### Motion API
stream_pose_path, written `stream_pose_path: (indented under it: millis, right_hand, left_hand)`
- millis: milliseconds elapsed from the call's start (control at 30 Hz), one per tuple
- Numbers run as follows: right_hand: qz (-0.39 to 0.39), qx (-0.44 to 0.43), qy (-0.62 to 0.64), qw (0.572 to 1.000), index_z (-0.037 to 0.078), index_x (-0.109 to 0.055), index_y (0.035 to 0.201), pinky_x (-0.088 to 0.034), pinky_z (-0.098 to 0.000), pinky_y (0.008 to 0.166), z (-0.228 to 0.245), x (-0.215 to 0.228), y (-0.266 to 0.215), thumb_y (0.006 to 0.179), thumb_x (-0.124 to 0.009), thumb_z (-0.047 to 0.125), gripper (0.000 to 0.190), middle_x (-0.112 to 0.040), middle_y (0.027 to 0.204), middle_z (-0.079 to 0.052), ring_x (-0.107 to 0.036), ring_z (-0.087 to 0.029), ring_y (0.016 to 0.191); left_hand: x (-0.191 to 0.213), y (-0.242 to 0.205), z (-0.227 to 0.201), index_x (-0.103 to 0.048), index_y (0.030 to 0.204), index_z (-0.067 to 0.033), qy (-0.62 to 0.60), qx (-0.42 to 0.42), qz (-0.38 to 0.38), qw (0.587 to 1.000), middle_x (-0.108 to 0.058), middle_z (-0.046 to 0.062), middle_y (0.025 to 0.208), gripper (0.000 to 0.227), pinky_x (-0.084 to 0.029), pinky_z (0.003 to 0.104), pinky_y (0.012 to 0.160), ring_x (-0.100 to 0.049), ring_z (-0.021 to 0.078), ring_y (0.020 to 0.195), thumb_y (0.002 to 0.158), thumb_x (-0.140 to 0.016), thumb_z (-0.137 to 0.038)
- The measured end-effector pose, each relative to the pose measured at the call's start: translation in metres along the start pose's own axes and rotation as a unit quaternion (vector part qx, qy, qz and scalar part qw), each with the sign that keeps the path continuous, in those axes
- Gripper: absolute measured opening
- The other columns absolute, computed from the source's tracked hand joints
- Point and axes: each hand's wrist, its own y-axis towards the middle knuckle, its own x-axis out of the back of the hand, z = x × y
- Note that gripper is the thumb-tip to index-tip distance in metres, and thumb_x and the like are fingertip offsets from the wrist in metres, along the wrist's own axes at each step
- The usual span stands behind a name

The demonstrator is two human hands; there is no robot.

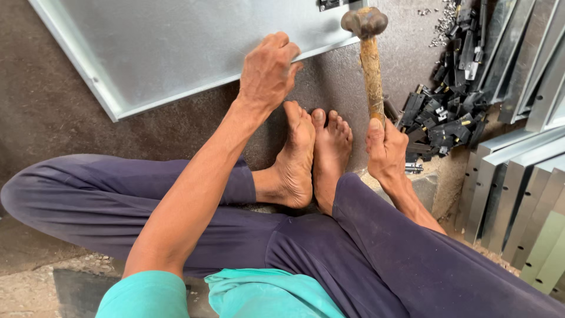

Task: The person is assembling metal frames by attaching small black components using a hammer. They repeatedly position the components and strike them into place on the metal frame.

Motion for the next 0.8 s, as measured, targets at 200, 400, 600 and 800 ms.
stream_pose_path:
  millis: [200, 400, 600, 800]
  right_hand:
    - [0.010, 0.032, -0.006, 0.999, 0.004, -0.051, 0.084, -0.038, -0.0274, 0.047, 0.003, 0.013, 0.002, 0.112, -0.044, 0.046, 0.051, -0.049, 0.061, 0.000, -0.048, -0.008, 0.053]
    - [0.004, 0.063, -0.007, 0.998, 0.004, -0.052, 0.088, -0.037, -0.0271, 0.046, 0.013, 0.002, 0.007, 0.112, -0.045, 0.045, 0.048, -0.049, 0.061, 0.001, -0.047, -0.008, 0.052]
    - [-0.001, 0.017, 0.024, 1.000, 0.004, -0.055, 0.089, -0.039, -0.0257, 0.047, 0.027, 0.009, 0.012, 0.110, -0.048, 0.038, 0.041, -0.049, 0.062, 0.002, -0.047, -0.006, 0.054]
    - [-0.076, 0.165, 0.084, 0.980, 0.003, -0.053, 0.087, -0.036, -0.0288, 0.050, 0.026, 0.010, 0.001, 0.112, -0.047, 0.039, 0.044, -0.050, 0.066, -0.002, -0.045, -0.010, 0.054]
  left_hand:
    - [-0.001, -0.004, -0.001, -0.073, 0.090, -0.0033, -0.004, 0.007, -0.013, 1.000, -0.063, 0.005, 0.090, 0.017, -0.057, 0.033, 0.072, -0.063, 0.0193, 0.083, 0.084, -0.085, -0.014]
    - [0.000, -0.006, 0.001, -0.073, 0.092, -0.0017, 0.001, 0.002, -0.001, 1.000, -0.064, 0.007, 0.092, 0.020, -0.057, 0.034, 0.075, -0.065, 0.0218, 0.087, 0.084, -0.085, -0.014]
    - [0.022, 0.037, 0.006, -0.076, 0.090, -0.0052, -0.068, 0.018, -0.038, 0.997, -0.071, 0.011, 0.087, 0.025, -0.055, 0.041, 0.074, -0.068, 0.0266, 0.084, 0.084, -0.085, -0.028]
    - [-0.010, 0.118, 0.045, -0.078, 0.083, -0.0094, -0.126, 0.132, 0.049, 0.982, -0.074, 0.006, 0.078, 0.024, -0.054, 0.037, 0.066, -0.069, 0.0215, 0.071, 0.077, -0.088, -0.030]
